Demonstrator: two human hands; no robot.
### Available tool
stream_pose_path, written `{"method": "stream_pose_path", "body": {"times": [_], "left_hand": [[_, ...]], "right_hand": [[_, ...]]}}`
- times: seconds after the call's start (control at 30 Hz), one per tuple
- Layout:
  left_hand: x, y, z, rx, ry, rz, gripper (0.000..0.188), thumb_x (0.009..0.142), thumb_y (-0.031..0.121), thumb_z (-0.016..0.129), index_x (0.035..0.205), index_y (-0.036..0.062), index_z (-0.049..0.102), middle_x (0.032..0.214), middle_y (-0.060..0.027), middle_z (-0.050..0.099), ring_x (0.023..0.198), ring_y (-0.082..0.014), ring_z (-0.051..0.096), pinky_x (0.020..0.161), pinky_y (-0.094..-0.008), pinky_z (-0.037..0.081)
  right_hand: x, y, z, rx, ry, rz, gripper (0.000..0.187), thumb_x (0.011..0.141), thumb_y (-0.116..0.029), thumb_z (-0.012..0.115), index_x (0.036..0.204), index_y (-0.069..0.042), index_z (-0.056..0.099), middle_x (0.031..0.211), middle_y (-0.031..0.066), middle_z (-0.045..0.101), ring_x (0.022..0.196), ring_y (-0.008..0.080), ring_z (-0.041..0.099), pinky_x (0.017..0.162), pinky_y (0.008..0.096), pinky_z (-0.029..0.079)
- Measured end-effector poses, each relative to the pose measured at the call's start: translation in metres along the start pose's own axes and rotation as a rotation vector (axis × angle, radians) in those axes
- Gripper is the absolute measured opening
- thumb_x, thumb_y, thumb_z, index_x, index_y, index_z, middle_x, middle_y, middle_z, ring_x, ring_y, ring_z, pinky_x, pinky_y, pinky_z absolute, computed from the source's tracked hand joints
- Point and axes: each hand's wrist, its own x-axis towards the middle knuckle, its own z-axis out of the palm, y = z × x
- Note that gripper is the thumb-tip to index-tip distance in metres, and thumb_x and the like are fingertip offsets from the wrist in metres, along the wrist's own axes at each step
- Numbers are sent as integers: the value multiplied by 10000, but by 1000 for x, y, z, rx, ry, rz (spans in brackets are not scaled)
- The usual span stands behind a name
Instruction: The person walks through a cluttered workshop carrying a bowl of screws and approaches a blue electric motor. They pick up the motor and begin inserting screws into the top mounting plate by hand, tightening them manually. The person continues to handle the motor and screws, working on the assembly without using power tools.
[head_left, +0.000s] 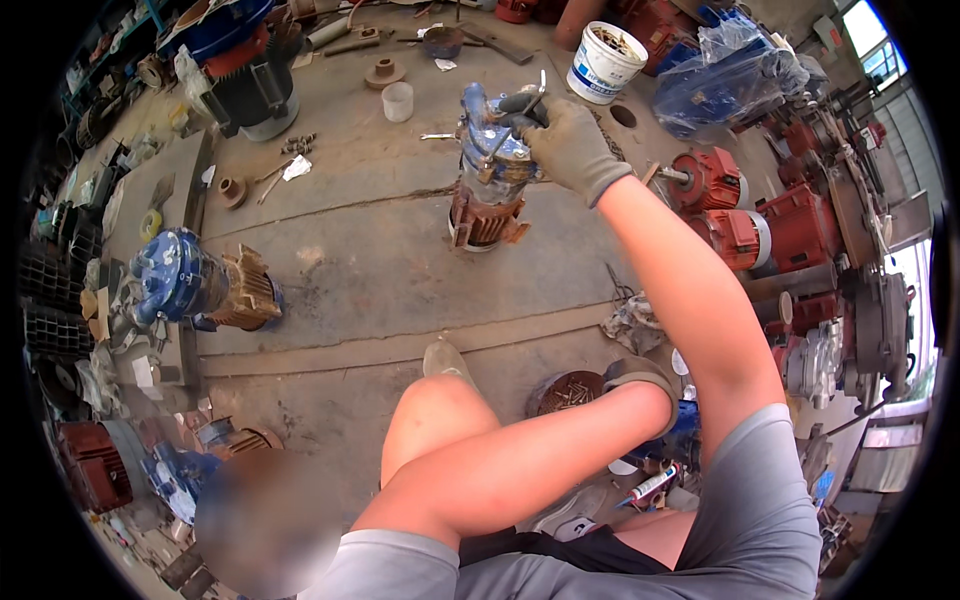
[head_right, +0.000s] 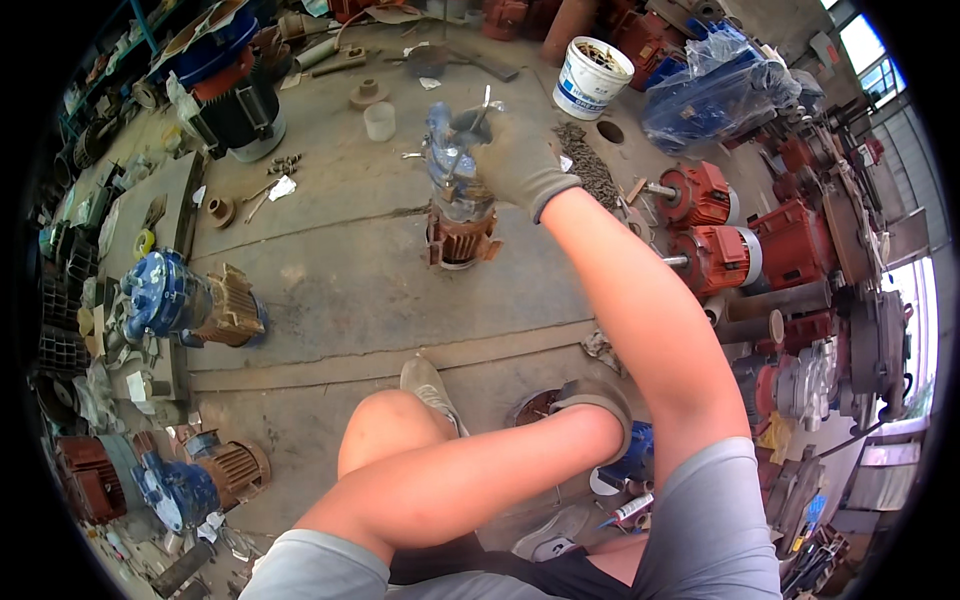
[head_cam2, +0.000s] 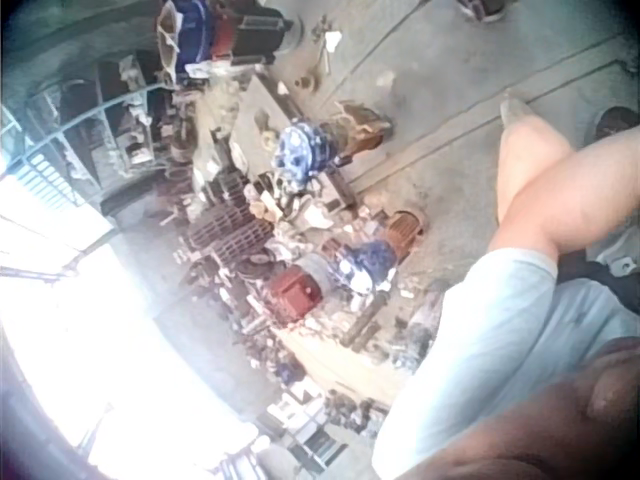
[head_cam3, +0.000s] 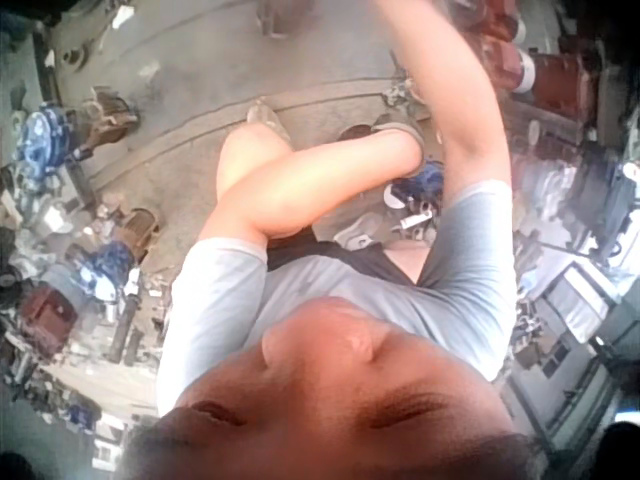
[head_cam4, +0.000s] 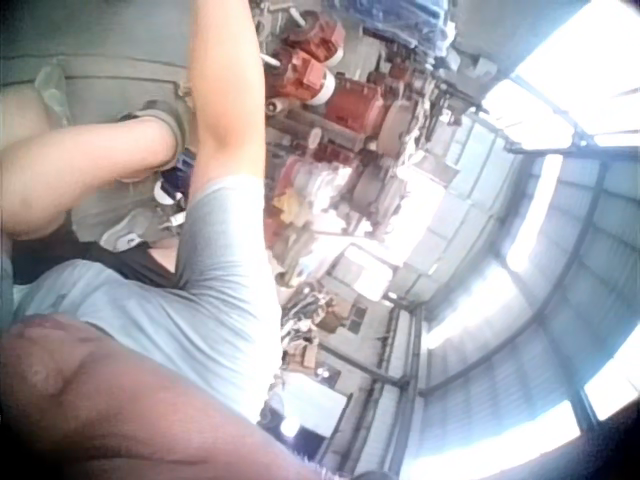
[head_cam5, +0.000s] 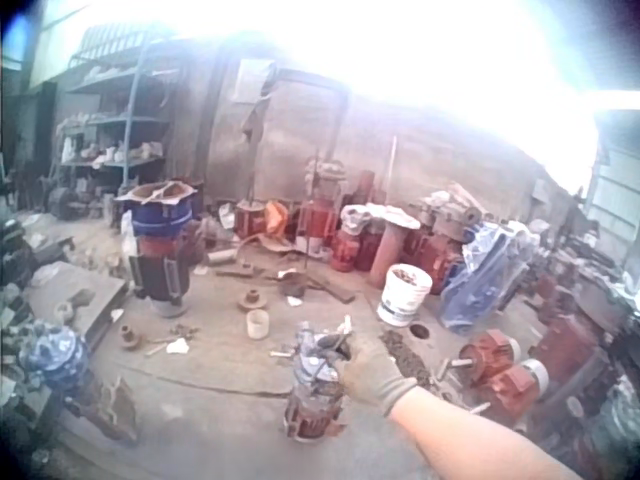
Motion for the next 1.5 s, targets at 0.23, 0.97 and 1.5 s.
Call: {"method": "stream_pose_path", "body": {"times": [0.23, 0.97, 1.5], "left_hand": [[-5, 4, 2, 17, -16, 31, 385, 964, 301, 692, 1278, 101, 788, 1307, -152, 762, 1200, -309, 722, 991, -453, 564], [-6, 15, 3, -8, -26, 86, 399, 965, 327, 692, 1273, 91, 787, 1280, -148, 770, 1166, -307, 729, 973, -453, 567], [-9, 12, 4, -14, -13, 93, 411, 966, 347, 693, 1269, 85, 787, 1260, -145, 775, 1141, -306, 734, 960, -453, 570]], "right_hand": [[36, 32, 22, 5, 77, -15, 315, 955, -321, 779, 1136, -65, 808, 1102, 167, 802, 1023, 316, 751, 917, 416, 576], [41, 29, 37, 339, 31, -15, 290, 959, -217, 826, 1156, -9, 782, 1039, 89, 810, 941, 150, 716, 878, 327, 562], [45, 26, 44, 64, 96, 119, 326, 955, -239, 838, 1168, -2, 773, 983, 108, 811, 866, 170, 716, 830, 337, 568]]}}
